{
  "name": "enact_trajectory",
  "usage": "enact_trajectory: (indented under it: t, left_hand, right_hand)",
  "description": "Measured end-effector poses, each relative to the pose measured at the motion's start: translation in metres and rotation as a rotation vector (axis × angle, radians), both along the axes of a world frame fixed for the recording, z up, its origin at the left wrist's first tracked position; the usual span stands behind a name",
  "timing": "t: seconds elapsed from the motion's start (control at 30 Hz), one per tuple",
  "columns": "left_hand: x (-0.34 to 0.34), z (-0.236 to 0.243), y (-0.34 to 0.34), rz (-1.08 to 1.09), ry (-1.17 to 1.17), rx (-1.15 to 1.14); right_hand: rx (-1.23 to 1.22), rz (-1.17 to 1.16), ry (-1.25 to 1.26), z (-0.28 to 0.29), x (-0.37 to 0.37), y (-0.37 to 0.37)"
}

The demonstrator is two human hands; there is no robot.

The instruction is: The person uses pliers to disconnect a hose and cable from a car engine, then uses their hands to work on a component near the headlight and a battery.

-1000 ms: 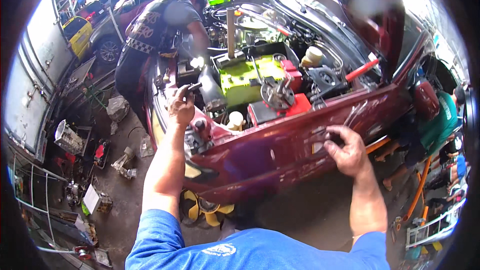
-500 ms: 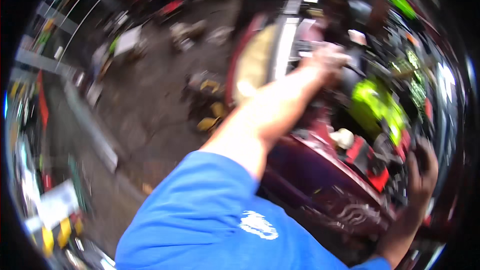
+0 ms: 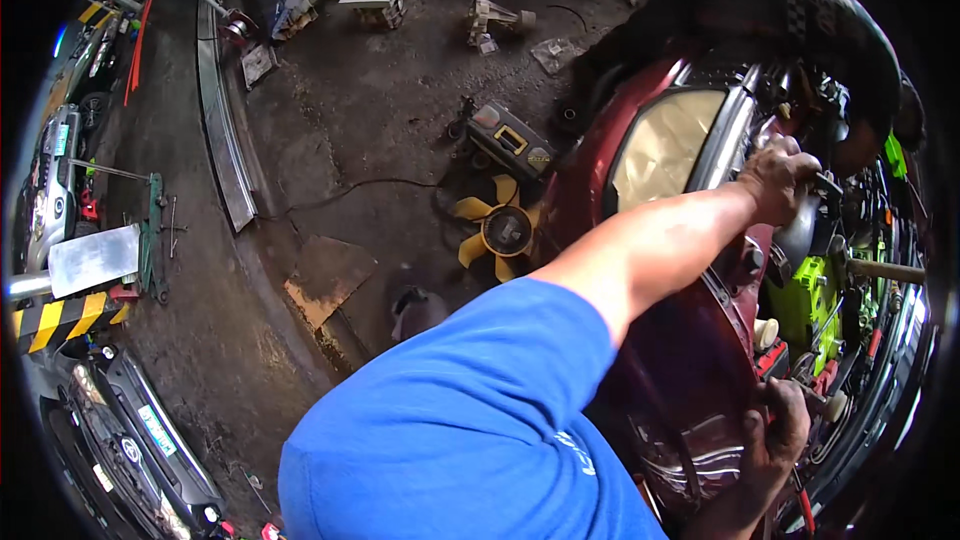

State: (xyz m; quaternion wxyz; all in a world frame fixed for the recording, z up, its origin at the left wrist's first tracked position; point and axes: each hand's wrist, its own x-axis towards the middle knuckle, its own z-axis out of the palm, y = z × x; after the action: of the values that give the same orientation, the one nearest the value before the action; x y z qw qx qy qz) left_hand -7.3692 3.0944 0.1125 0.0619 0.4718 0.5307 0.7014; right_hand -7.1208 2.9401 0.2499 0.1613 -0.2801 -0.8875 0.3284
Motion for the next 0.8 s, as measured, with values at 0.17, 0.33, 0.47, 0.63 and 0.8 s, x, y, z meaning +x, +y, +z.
enact_trajectory:
  t: [0.17, 0.33, 0.47, 0.63, 0.8]
  left_hand:
    - [-0.131, -0.058, -0.165, 0.096, 0.098, 0.041]
    - [-0.303, -0.233, -0.388, 0.087, -0.140, -0.891]
    - [-0.398, -0.300, -0.597, 0.222, -0.106, -1.577]
    - [-0.486, -0.330, -0.811, 0.520, -0.854, -1.221]
    - [-0.585, -0.330, -0.773, 0.736, -0.851, -1.178]
  right_hand:
    - [-0.118, -0.025, -0.029, -0.043, -0.112, -0.044]
    - [-0.127, 0.082, -0.112, -0.105, -0.256, -0.081]
    - [-0.141, -0.041, -0.308, -0.166, -0.338, -0.105]
    - [-0.250, 0.057, -0.674, -0.241, -0.414, -0.118]
    - [-0.392, -0.091, -0.713, -0.280, -0.445, -0.111]
